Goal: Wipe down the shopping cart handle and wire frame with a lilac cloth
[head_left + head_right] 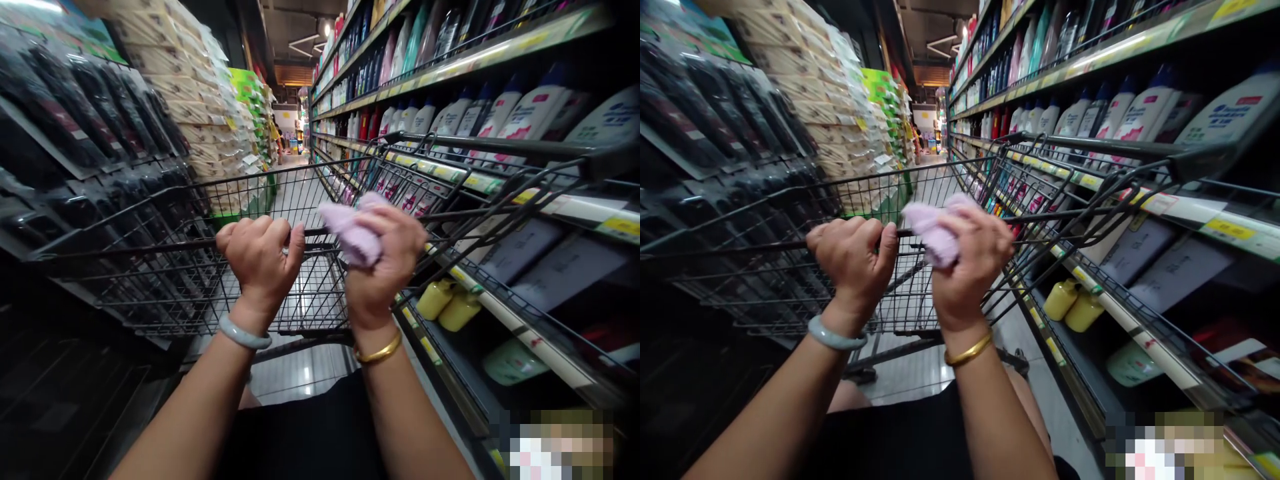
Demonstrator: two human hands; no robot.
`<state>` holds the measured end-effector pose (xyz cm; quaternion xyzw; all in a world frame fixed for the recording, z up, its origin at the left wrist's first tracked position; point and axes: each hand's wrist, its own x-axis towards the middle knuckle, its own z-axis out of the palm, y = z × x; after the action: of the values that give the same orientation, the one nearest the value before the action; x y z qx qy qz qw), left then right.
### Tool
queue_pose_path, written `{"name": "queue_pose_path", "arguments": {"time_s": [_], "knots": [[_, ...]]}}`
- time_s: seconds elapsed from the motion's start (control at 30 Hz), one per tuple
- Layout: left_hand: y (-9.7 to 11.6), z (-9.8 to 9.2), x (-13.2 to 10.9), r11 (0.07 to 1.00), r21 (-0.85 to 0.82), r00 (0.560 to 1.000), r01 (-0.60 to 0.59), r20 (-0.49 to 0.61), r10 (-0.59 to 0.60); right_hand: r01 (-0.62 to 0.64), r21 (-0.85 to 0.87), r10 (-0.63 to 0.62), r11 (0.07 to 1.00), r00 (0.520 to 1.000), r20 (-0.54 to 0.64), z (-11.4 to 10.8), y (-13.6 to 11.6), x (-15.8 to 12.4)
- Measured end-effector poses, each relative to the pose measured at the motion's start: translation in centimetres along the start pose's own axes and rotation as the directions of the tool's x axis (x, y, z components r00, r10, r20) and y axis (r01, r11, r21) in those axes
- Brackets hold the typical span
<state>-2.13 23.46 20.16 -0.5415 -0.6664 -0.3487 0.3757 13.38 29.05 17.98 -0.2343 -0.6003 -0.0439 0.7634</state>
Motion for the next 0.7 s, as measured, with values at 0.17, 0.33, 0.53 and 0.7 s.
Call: {"name": "queue_pose_path", "arguments": {"time_s": [0.17, 0.33, 0.53, 0.7], "knots": [[-0.5, 0.3, 0.2, 0.999, 0.011, 0.999, -0.031, -0.017, 0.031, 0.08, -0.044, -0.069, 0.996, 0.974, 0.216, 0.4, -1.2, -1.3], [-0.3, 0.2, 0.1, 1.0, 0.01, 0.999, -0.024, -0.027, 0.024, 0.029, -0.128, -0.04, 0.991, 0.996, -0.082, -2.0, 2.5, 1.3], [0.1, 0.3, 0.3, 1.0, 0.002, 0.999, 0.015, -0.045, -0.015, 0.03, -0.1, -0.021, 0.995, 0.996, 0.088, -1.1, 0.5, -0.2], [-0.1, 0.6, 0.5, 1.0, -0.004, 0.998, 0.031, -0.061, -0.031, 0.086, -0.102, -0.075, 0.991, 0.991, 0.106, -1.9, 1.3, 0.4]]}}
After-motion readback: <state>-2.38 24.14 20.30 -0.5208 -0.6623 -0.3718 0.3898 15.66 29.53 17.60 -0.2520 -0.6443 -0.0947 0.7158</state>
